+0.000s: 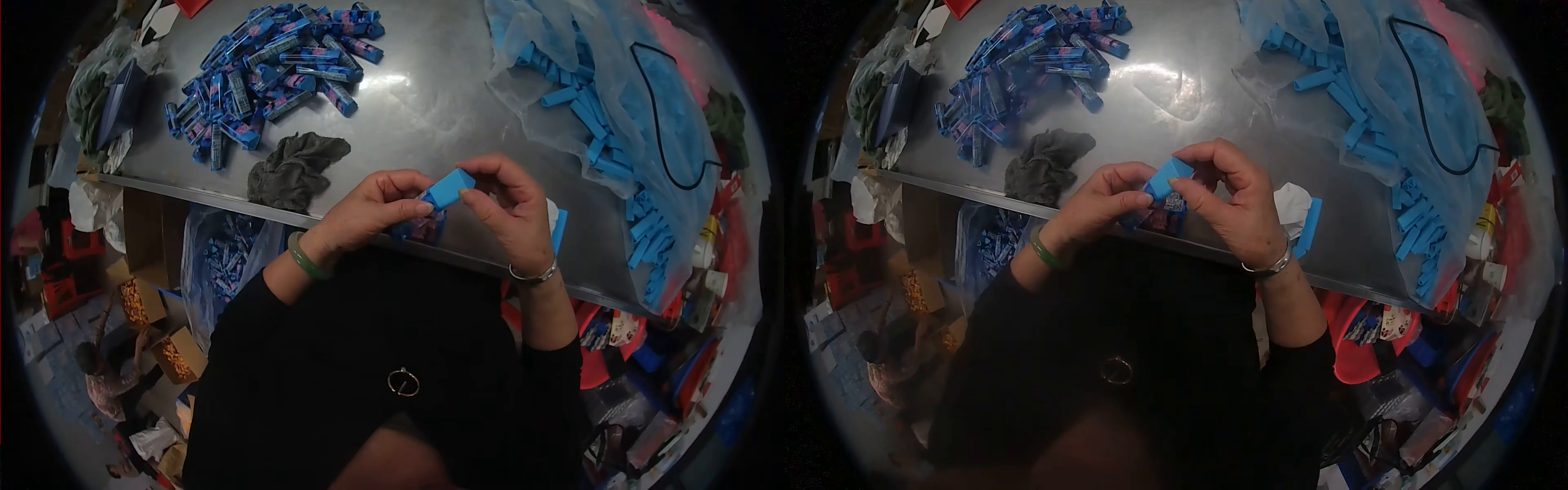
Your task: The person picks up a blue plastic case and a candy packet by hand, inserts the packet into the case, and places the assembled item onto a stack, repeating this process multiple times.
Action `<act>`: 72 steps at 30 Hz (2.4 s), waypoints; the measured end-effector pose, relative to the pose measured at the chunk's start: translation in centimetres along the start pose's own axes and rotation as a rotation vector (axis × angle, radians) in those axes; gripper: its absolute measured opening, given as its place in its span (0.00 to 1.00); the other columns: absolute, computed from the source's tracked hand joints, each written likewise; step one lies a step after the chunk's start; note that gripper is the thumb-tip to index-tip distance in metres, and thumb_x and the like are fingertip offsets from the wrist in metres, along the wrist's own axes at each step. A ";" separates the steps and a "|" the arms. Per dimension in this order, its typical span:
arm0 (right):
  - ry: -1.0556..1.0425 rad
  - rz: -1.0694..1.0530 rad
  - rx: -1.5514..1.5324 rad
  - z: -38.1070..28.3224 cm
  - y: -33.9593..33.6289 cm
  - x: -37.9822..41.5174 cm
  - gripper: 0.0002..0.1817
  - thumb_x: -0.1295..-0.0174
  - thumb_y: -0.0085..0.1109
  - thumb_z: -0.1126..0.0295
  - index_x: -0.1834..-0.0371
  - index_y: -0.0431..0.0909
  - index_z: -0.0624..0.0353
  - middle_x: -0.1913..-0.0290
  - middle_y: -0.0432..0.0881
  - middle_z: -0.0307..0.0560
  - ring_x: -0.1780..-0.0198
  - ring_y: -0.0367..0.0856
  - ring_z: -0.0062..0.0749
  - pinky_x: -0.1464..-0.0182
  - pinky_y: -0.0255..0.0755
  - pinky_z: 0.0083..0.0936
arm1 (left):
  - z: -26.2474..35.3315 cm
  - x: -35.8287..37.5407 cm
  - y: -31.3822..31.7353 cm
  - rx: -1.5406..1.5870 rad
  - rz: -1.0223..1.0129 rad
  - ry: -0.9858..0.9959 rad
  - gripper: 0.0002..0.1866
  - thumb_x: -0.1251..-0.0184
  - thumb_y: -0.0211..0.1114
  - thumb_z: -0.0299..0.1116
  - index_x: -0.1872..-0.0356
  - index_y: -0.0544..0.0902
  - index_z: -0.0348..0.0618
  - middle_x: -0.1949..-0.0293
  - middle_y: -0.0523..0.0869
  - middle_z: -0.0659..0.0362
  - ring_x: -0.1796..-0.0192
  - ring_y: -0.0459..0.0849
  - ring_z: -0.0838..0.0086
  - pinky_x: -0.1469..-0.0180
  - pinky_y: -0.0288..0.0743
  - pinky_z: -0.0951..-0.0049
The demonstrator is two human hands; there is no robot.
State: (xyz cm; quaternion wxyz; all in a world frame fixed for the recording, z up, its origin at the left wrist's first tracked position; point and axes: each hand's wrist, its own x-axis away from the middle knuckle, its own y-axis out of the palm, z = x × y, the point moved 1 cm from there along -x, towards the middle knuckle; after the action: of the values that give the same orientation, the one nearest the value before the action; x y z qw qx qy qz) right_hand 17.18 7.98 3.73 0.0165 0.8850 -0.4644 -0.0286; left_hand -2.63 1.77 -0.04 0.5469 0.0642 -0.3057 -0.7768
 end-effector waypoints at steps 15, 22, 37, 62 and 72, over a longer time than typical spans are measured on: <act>-0.376 -0.076 0.827 -0.6 3.2 0.9 0.39 0.60 0.78 0.66 0.42 0.68 0.59 0.40 0.73 0.56 0.40 0.70 0.46 0.35 0.58 0.41 | 0.3 -0.4 0.9 0.297 0.023 -0.013 0.13 0.29 0.60 0.36 0.50 0.79 0.39 0.64 0.86 0.57 0.62 0.85 0.78 0.57 0.80 0.78; -0.388 -0.027 0.884 0.3 3.8 1.2 0.50 0.68 0.79 0.65 0.38 0.59 0.62 0.32 0.64 0.62 0.33 0.65 0.53 0.30 0.53 0.44 | -0.2 -0.5 0.9 0.344 -0.020 -0.010 0.15 0.26 0.57 0.40 0.51 0.79 0.38 0.63 0.86 0.56 0.63 0.84 0.78 0.57 0.80 0.78; -0.439 -0.029 0.794 0.5 3.7 1.3 0.53 0.68 0.80 0.66 0.35 0.57 0.56 0.28 0.57 0.61 0.30 0.59 0.53 0.29 0.49 0.45 | 0.7 -0.2 1.3 0.295 -0.108 0.041 0.18 0.27 0.57 0.42 0.49 0.78 0.36 0.63 0.85 0.55 0.65 0.83 0.79 0.59 0.79 0.80; -0.157 0.338 1.193 0.1 -10.1 2.5 0.25 0.44 0.66 0.67 0.44 0.71 0.61 0.40 0.72 0.56 0.39 0.71 0.51 0.38 0.67 0.37 | 13.4 2.0 -15.1 -1.040 0.810 0.369 0.16 0.26 0.56 0.39 0.48 0.81 0.38 0.70 0.82 0.61 0.69 0.78 0.80 0.63 0.72 0.79; -0.005 0.321 1.649 2.6 -22.3 1.7 0.16 0.49 0.65 0.73 0.55 0.79 0.53 0.56 0.76 0.49 0.52 0.77 0.47 0.51 0.72 0.40 | 7.9 1.8 -6.6 -1.592 0.434 0.630 0.17 0.47 0.73 0.28 0.56 0.80 0.42 0.55 0.80 0.51 0.51 0.78 0.58 0.49 0.72 0.62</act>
State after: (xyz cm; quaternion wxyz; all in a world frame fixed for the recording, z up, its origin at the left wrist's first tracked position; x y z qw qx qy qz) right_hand 36.32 19.26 -0.13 -0.6328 0.5366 -0.4568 0.3208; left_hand -12.10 4.73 3.14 0.6235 -0.1844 0.4856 -0.5844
